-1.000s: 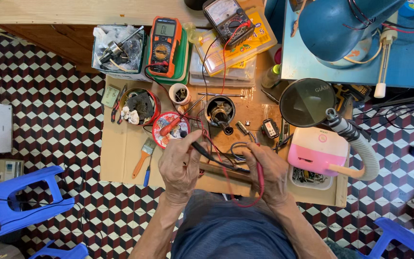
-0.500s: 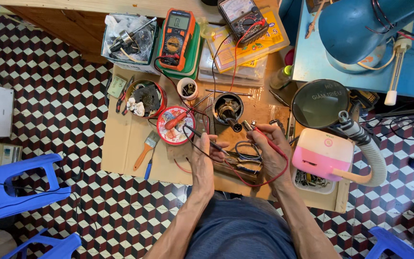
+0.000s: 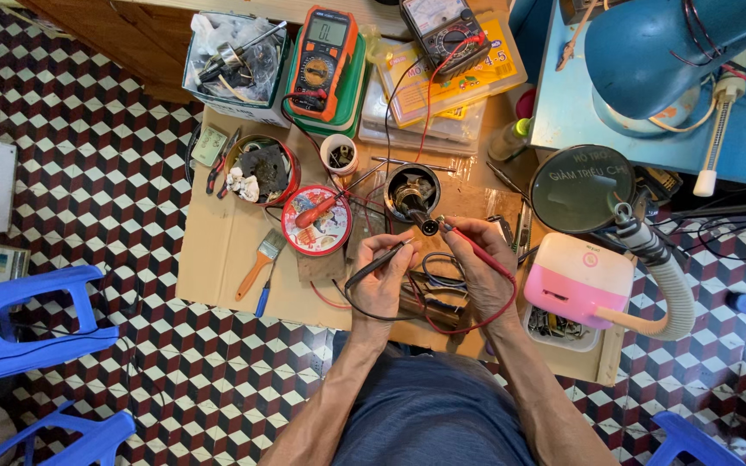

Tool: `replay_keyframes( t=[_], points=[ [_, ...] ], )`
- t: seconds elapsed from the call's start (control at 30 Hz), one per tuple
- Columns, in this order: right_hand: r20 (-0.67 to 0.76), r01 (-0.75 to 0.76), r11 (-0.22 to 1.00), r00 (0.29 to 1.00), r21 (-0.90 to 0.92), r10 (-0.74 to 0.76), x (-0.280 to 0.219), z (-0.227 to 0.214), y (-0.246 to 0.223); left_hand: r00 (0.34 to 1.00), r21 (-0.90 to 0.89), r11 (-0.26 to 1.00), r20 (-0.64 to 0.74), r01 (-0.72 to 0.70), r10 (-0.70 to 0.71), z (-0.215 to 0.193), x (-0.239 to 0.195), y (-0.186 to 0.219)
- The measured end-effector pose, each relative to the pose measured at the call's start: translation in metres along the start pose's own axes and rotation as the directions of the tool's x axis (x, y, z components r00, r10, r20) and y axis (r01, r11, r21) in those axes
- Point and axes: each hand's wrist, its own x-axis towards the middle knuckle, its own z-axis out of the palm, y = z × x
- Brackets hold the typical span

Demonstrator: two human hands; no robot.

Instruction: The person uses a magnifying glass and a soldering iron to work on a small electronic component. They then use a multimeter to test the component and connect it to a microphone.

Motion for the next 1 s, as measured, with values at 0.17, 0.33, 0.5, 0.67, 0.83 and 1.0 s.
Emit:
replay_keyframes(
  t=[0.17,0.33,0.5,0.67,0.83,1.0],
  points=[
    [0.0,-0.04,0.999,0.999,0.003,0.04,0.004,0.001,-0.001,0.998,-0.015,0.999,-0.057,0.039,-0.04,0.005,0.001,-0.007],
    [0.034,-0.061,0.997,0.998,0.043,0.06,0.009,-0.004,-0.006,0.986,-0.009,0.996,-0.135,0.093,-0.094,0.012,0.0,-0.012],
    [0.053,-0.125,0.992,0.991,-0.019,0.126,0.016,-0.008,-0.01,0.986,-0.074,0.992,-0.128,0.102,-0.111,0.018,0.0,-0.015],
    [0.064,-0.158,0.986,0.985,-0.051,0.161,0.022,-0.009,-0.008,0.979,0.0,0.992,-0.163,0.127,-0.125,0.019,0.0,-0.015],
    [0.061,-0.16,0.984,0.984,-0.075,0.165,0.023,-0.007,-0.008,0.984,-0.044,0.992,-0.124,0.122,-0.127,0.02,0.001,-0.019],
    [0.053,-0.15,0.984,0.986,-0.097,0.155,0.019,-0.005,-0.012,0.982,-0.038,0.99,-0.129,0.135,-0.139,0.023,0.002,-0.021]
  ],
)
